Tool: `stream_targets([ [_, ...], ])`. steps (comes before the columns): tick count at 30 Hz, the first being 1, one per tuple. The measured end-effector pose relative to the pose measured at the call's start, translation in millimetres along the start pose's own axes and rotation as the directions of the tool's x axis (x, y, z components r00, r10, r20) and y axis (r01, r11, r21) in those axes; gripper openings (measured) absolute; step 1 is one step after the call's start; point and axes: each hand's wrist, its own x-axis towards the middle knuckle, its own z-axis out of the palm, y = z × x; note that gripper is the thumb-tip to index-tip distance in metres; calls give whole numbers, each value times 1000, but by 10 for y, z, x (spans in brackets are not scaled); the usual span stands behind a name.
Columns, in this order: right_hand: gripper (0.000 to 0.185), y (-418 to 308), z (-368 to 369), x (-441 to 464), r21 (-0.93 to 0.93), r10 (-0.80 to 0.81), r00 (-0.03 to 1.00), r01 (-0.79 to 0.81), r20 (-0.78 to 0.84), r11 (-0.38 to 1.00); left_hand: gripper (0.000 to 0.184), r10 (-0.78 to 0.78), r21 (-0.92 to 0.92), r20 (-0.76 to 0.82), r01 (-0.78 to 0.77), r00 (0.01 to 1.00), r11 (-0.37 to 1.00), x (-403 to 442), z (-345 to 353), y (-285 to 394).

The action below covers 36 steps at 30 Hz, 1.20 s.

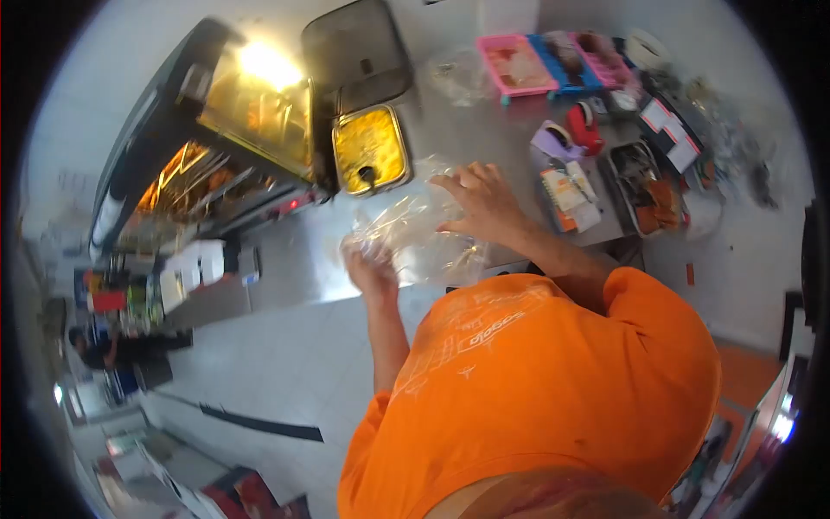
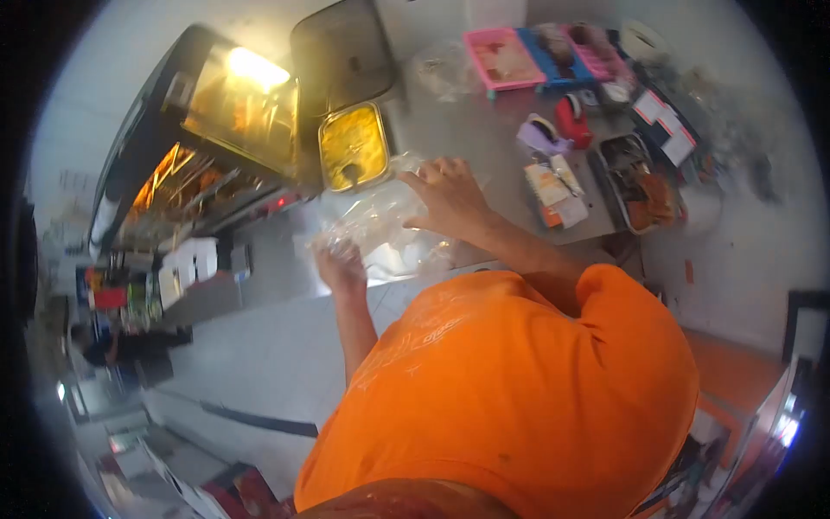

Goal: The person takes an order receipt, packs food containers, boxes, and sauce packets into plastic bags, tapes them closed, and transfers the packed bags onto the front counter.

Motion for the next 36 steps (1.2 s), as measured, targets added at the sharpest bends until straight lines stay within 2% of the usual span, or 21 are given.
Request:
stream_targets([
  [1,29,-213,24,66,-43,-46,993,41,-113,998,21,74,186,-269,-23,960,982,-104,478,80],
  [3,29,-409,253,122,49,83,994,-80,-69,996,25,254,438,-19,-220,967,872,-136,539,75],
  [4,28,-420,464,33,152,239,964,-256,120,955,27,335,517,108,-340,936,786,-148,572,72],
  [5,29,-403,611,-79,210,367,874,-443,319,872,26,427,668,303,-509,852,543,-140,586,139],
  [6,29,-394,583,-91,191,400,874,-458,274,868,25,440,722,510,-646,739,247,-104,577,186],
  [8,28,-234,400,-44,151,464,870,-488,167,860,28,418,770,588,-637,692,-30,-17,459,322],
  [9,17,-63,306,-57,78,444,895,-447,46,891,29,392,772,623,-614,677,-166,19,359,390],
  [10,6,117,211,-64,-2,410,910,-411,-71,912,29,337,807,587,-568,736,-162,85,190,440],
  [12,15,281,1,-44,-14,346,917,-355,-201,935,29,218,866,499,-472,839,-166,254,-270,466],
  [18,50,292,-105,0,-226,564,826,-555,-31,801,21,252,936,334,-350,908,21,325,-155,722],
  [20,69,-14,-116,173,-193,226,974,-221,2,956,21,283,922,360,-385,889,35,350,-67,870],
  [22,73,-464,100,272,-35,-15,1000,16,23,999,21,261,858,489,-513,833,29,225,188,910],
  [24,62,-735,499,261,105,45,989,-60,142,993,25,145,866,500,-493,854,-84,1,476,908],
  [26,49,-745,775,237,50,264,896,-301,357,952,28,107,867,466,-430,878,-252,-146,411,911],
  [28,38,-562,650,279,173,273,952,-295,141,940,31,171,838,478,-389,862,-382,30,-216,754],
  [29,33,-495,605,302,237,287,957,-286,32,928,33,85,860,378,-316,922,-400,261,-832,628],
  [30,33,-460,585,315,150,316,938,-336,141,930,35,-8,875,259,-238,966,-423,407,-1410,524],
  [32,32,-361,560,440,-35,372,866,-383,333,923,37,-108,990,141,-141,984,3,663,-1742,519],
  [33,31,-370,559,500,49,338,885,-371,320,927,38,-170,975,106,-70,980,210,842,-1745,562],
  [35,30,-457,588,573,216,260,914,-334,312,917,37,-42,838,231,-177,972,516,603,-776,762],
  [36,29,-499,616,632,284,288,915,-367,281,886,39,101,869,401,-413,910,272,593,-518,717],
])
